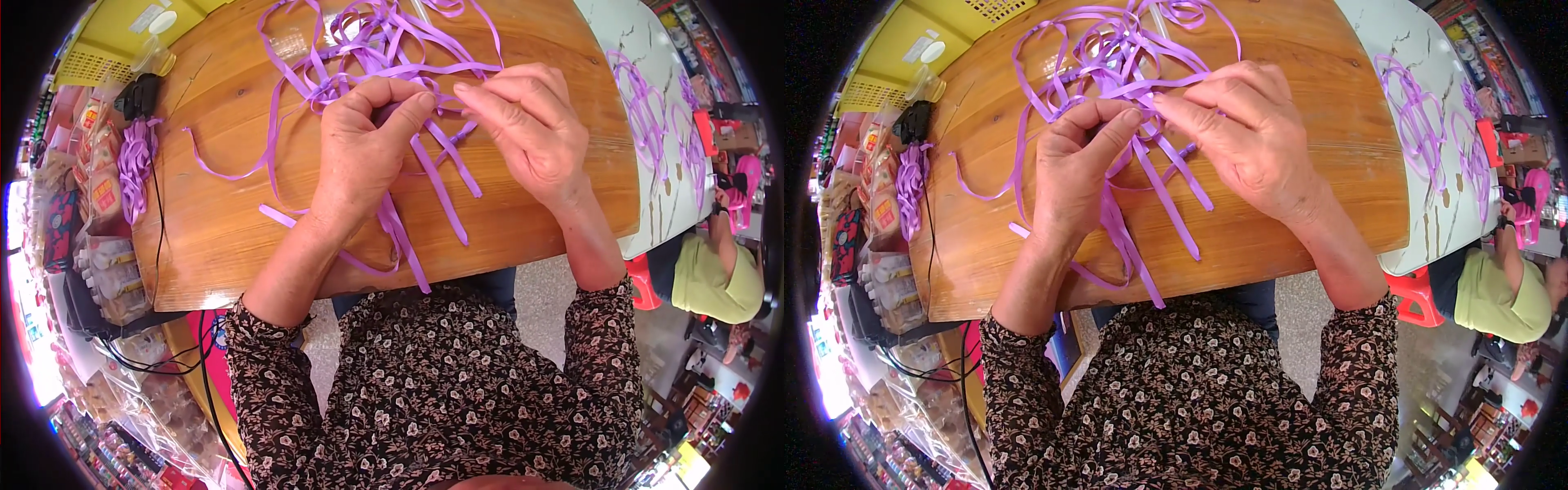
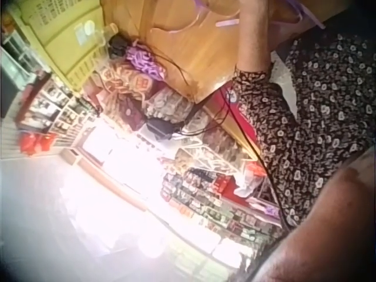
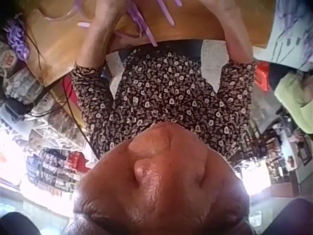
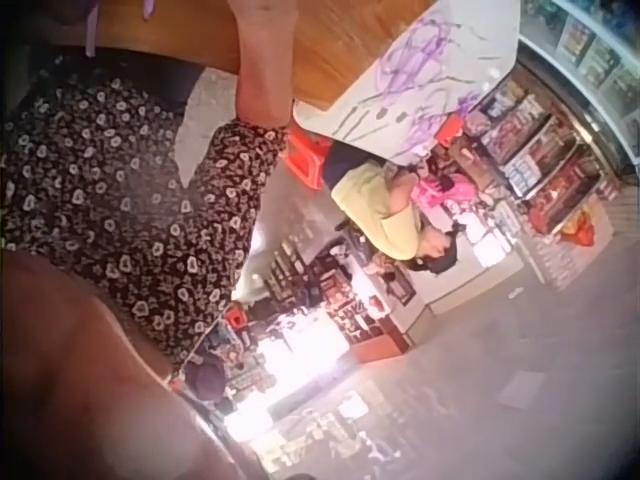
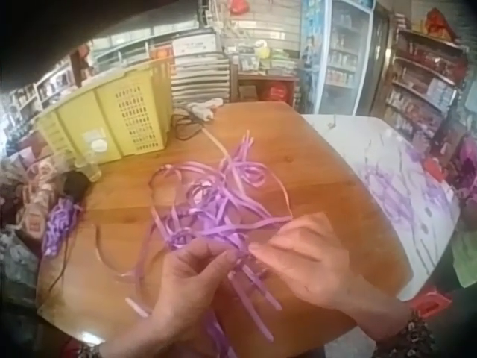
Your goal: Weaving purple plastic strips into a basket or decorative item.
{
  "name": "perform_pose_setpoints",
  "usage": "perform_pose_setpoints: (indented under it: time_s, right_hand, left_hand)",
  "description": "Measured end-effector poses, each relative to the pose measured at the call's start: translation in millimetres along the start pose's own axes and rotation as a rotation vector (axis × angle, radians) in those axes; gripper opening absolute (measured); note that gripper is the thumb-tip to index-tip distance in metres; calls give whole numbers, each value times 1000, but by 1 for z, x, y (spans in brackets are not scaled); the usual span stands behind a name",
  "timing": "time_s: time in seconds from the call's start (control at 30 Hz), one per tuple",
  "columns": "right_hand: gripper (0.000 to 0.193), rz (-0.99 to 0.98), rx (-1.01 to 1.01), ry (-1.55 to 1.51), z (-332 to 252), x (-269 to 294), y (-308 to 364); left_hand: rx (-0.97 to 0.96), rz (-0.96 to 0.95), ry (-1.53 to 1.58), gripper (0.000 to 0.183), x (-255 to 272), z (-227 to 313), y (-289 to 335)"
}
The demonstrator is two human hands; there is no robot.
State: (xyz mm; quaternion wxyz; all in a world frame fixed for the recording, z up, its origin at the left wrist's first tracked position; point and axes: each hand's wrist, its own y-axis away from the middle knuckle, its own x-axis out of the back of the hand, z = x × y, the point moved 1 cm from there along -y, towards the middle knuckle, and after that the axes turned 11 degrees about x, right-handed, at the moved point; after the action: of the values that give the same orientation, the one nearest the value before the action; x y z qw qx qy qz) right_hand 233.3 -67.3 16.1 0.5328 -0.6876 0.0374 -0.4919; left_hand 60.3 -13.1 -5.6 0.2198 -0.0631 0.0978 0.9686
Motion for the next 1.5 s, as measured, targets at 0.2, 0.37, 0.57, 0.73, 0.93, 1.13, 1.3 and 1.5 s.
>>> perform_pose_setpoints:
  time_s: [0.2,0.37,0.57,0.73,0.93,1.13,1.3,1.5]
  right_hand:
    - [31,-95,-96,-86,5,-4,5]
    - [28,-93,-256,-341,-2,-7,4]
    - [25,-50,-414,-645,-1,-9,6]
    - [25,-44,-374,-706,5,-7,6]
    - [23,-76,-434,-747,3,0,3]
    - [23,-35,-342,-497,-4,3,0]
    - [18,-91,-341,-404,-4,1,-1]
    - [9,-110,-558,-711,3,1,8]
  left_hand:
    - [-115,12,-111,7,-1,-2,0]
    - [-371,60,-295,6,-2,-5,-1]
    - [-713,106,-549,11,-7,5,6]
    - [-772,77,-557,12,-7,7,6]
    - [-806,73,-520,12,-7,4,7]
    - [-856,169,-659,15,-3,1,4]
    - [-860,156,-636,14,-1,0,2]
    - [-697,114,-513,14,-1,2,3]
